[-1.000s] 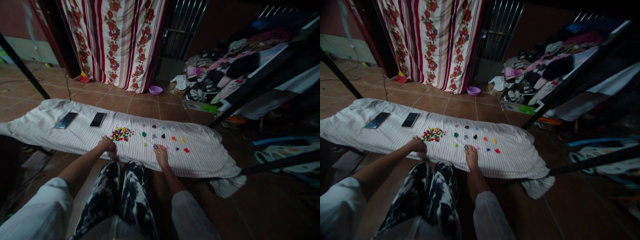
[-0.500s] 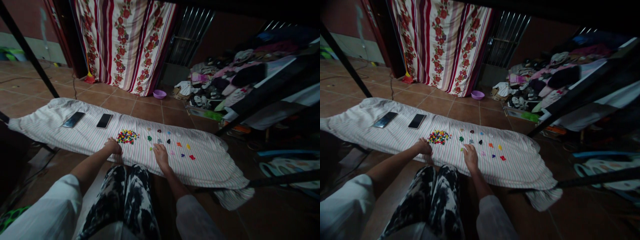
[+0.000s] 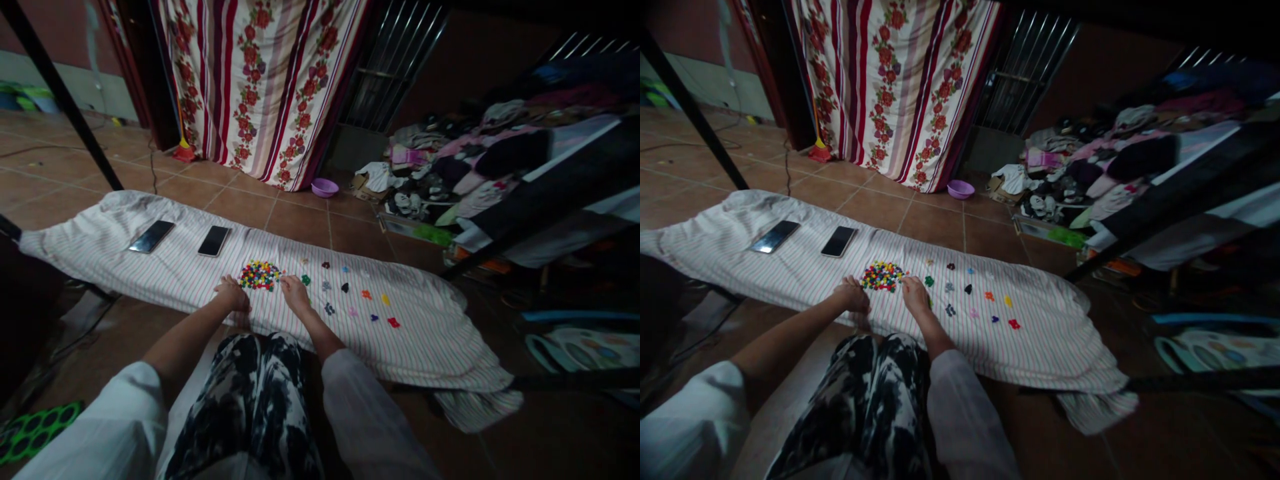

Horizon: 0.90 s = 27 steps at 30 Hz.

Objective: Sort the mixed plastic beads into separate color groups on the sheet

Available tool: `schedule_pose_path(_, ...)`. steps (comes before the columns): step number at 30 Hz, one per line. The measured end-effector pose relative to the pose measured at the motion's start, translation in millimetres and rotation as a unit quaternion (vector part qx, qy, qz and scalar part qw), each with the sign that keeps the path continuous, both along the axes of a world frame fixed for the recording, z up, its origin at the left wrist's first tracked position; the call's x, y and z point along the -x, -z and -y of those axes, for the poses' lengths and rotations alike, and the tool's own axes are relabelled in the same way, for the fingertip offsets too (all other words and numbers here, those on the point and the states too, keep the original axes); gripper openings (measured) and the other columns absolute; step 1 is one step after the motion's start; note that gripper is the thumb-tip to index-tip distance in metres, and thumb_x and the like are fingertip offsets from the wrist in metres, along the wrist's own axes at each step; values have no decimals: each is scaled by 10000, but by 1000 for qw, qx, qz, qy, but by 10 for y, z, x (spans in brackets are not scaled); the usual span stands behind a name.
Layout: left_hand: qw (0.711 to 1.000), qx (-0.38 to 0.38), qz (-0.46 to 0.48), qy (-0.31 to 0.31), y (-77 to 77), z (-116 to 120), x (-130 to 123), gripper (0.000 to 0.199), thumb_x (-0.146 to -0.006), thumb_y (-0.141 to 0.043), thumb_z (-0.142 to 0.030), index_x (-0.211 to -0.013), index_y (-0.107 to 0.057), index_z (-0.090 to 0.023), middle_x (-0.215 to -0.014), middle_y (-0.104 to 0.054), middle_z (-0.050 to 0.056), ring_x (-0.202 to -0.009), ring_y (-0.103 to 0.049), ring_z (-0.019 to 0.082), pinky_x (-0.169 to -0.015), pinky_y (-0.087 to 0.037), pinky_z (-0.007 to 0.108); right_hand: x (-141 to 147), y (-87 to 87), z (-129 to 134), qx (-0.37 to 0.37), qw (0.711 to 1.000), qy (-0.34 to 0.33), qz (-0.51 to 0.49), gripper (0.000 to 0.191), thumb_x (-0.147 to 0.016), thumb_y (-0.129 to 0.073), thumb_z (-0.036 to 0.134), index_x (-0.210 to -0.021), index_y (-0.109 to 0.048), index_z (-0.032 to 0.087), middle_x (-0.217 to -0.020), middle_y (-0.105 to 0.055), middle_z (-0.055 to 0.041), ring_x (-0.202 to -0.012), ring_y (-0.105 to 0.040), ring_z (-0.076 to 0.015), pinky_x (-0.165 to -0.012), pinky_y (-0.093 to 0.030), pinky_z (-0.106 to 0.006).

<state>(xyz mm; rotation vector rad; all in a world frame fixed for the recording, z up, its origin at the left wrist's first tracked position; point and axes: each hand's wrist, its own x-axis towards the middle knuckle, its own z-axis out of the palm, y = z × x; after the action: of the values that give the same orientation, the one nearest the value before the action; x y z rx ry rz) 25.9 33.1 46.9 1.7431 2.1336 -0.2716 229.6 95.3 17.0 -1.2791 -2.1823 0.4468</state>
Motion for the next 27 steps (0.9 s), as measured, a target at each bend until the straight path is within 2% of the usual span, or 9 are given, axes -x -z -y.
schedule_pose_path(3,997,73,-40,-5,-159,25,-76,1000,-638,-635,-618,-1440,-347,-94,-1527,-139,292,-1377,-110,532,-926,-367,674,87,-3,-104,-7,1000,-1,8,290,-837,-478,108,-980,-708,212,-960,-668,-60,-920,-599,-180,-871,-463,-298)
schedule_pose_path(6,996,84,-42,5,-247,42,-120,1001,-652,-628,-606,-1450,-318,-87,-1529,-133,290,-1381,-92,531,-922,-370,680,164,-11,-181,-9,1000,-4,20,274,-845,-496,129,-990,-717,201,-930,-663,-65,-906,-589,-181,-864,-453,-288)
schedule_pose_path(15,995,75,-56,14,-243,70,-122,1080,-669,-567,-685,-1454,-256,-12,-1509,-117,338,-1376,-102,538,-902,-399,656,423,-88,-253,11,995,8,96,231,-859,-537,191,-878,-758,257,-875,-613,-68,-871,-557,-192,-816,-433,-285)
schedule_pose_path(19,996,71,-47,6,-311,96,-137,1069,-689,-579,-621,-1449,-217,36,-1497,-111,354,-1380,-112,526,-910,-394,655,502,-175,-275,26,991,24,133,248,-887,-512,215,-850,-754,254,-847,-606,-80,-874,-554,-198,-821,-424,-298)
schedule_pose_path(24,995,78,-66,3,-352,111,-161,986,-726,-565,-569,-1447,-242,22,-1504,-124,340,-1388,-109,510,-928,-409,617,604,-354,-279,85,968,54,229,295,-921,-444,273,-944,-736,240,-989,-630,-87,-963,-556,-193,-823,-423,-281)
schedule_pose_path(27,995,71,-68,14,-337,109,-160,958,-731,-560,-587,-1441,-288,-4,-1505,-143,334,-1383,-114,520,-909,-418,620,679,-450,-278,123,955,70,261,304,-916,-432,246,-1010,-722,244,-1080,-630,-88,-1040,-550,-200,-843,-416,-281)
